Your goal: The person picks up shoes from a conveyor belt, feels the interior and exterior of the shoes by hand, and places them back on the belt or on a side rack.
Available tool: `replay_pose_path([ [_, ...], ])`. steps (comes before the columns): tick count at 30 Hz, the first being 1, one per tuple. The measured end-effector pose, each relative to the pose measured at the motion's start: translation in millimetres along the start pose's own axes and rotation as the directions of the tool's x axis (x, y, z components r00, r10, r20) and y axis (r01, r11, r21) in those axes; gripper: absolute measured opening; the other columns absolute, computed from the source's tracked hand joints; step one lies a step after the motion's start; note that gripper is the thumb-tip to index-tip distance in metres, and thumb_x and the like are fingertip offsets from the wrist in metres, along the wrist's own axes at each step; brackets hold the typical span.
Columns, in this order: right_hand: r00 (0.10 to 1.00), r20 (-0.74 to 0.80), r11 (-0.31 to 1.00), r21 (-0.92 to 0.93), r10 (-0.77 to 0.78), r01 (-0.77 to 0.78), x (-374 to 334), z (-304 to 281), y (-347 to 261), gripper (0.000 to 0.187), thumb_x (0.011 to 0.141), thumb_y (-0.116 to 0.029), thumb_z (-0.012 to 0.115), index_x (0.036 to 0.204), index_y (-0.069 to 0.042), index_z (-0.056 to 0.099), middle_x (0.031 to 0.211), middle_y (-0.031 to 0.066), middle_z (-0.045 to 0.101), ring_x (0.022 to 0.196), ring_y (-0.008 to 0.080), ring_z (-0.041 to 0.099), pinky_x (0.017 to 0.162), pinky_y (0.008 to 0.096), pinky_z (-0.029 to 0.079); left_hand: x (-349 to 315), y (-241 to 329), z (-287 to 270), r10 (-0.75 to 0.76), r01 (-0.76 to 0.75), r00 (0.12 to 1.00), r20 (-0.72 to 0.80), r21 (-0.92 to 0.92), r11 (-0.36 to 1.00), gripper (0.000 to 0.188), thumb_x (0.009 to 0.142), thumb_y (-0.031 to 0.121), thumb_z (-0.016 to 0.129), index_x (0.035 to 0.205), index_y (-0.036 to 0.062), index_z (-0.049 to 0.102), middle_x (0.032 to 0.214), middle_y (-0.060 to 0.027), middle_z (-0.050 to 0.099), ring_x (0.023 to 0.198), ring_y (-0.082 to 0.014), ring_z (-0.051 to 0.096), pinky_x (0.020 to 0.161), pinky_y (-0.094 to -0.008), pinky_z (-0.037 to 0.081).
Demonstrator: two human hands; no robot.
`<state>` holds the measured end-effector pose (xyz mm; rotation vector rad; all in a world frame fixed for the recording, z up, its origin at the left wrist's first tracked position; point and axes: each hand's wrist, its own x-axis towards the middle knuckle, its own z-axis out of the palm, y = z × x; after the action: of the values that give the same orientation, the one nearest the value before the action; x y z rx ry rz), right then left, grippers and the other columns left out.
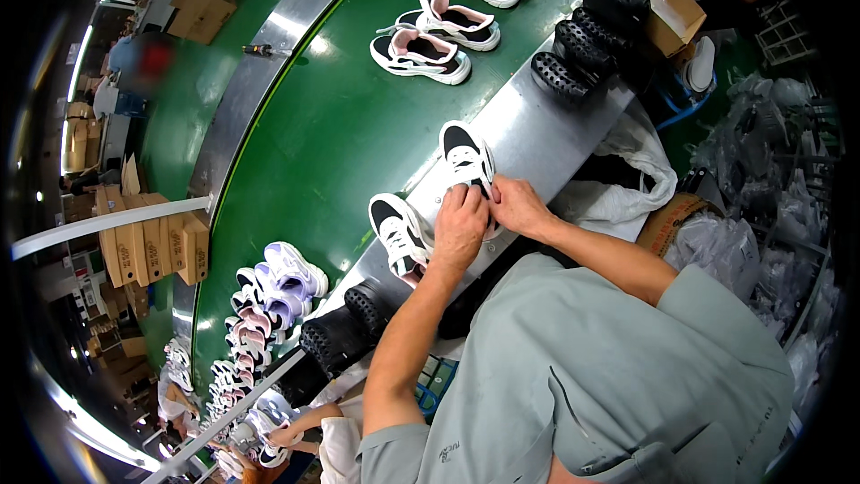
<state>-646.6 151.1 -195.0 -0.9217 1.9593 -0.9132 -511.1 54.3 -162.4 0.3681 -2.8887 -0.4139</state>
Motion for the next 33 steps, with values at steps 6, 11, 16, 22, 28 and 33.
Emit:
replay_pose_path([
  [6,0.995,0.094,0.997,0.068,0.020,-0.027,-4,12,-6,0.022,0.088,-0.015,0.067,0.091,0.003,0.054,0.080,0.0238,0.066,0.080,0.0450,0.066,0.071,0.0499,0.051,-18,40,1,-0.585,0.564,0.779,-0.227,-0.154,0.811,0.022,0.085,0.021,0.073,0.094,0.0007,0.071,0.091,-0.0171,0.065,0.085,-0.0358,0.057,0.079,-0.0471,0.045],
  [11,0.987,0.107,0.979,0.181,-0.117,0.097,1,33,18,0.018,0.086,-0.009,0.068,0.093,0.003,0.055,0.081,0.0204,0.066,0.072,0.0381,0.065,0.069,0.0459,0.052,-16,31,27,-0.772,0.755,0.611,-0.176,-0.164,0.635,0.034,0.088,0.031,0.073,0.083,-0.0034,0.072,0.080,-0.0206,0.067,0.083,-0.0379,0.057,0.079,-0.0469,0.046],
  [16,0.944,0.322,0.826,0.511,0.074,-0.239,31,-29,-23,0.021,0.091,-0.020,0.070,0.093,-0.002,0.062,0.075,0.0023,0.059,0.059,0.0101,0.053,0.046,0.0277,0.043,-23,18,18,-0.897,0.808,0.441,0.031,-0.450,0.381,0.031,0.089,0.028,0.070,0.081,-0.0015,0.073,0.077,-0.0195,0.067,0.082,-0.0374,0.057,0.077,-0.0476,0.045],
  [22,0.817,0.552,0.782,0.432,0.164,-0.449,62,-31,-80,0.026,0.090,-0.026,0.071,0.081,-0.003,0.062,0.067,0.0004,0.051,0.050,0.0079,0.041,0.039,0.0256,0.028,-21,20,23,-0.911,0.801,0.400,0.105,-0.524,0.291,0.034,0.093,0.029,0.067,0.079,-0.0010,0.072,0.072,-0.0172,0.066,0.073,-0.0323,0.056,0.072,-0.0444,0.045],
  [28,0.746,0.637,0.728,0.417,0.193,-0.544,64,-36,-37,0.015,0.094,-0.012,0.068,0.083,-0.004,0.061,0.070,0.0013,0.055,0.054,0.0062,0.043,0.041,0.0229,0.028,-31,21,31,-0.953,0.644,0.284,0.104,-0.757,0.109,0.029,0.093,0.022,0.068,0.084,-0.0056,0.070,0.063,-0.0099,0.059,0.057,-0.0188,0.049,0.060,-0.0364,0.041],
  [33,0.749,0.633,0.693,0.452,0.195,-0.562,43,-18,-12,0.017,0.093,-0.013,0.069,0.080,-0.005,0.061,0.067,0.0015,0.055,0.052,0.0074,0.044,0.040,0.0239,0.029,-25,24,31,-0.962,0.471,0.168,0.217,-0.875,-0.115,0.024,0.094,0.017,0.068,0.091,-0.0064,0.071,0.067,-0.0040,0.061,0.063,-0.0134,0.050,0.061,-0.0323,0.042],
])
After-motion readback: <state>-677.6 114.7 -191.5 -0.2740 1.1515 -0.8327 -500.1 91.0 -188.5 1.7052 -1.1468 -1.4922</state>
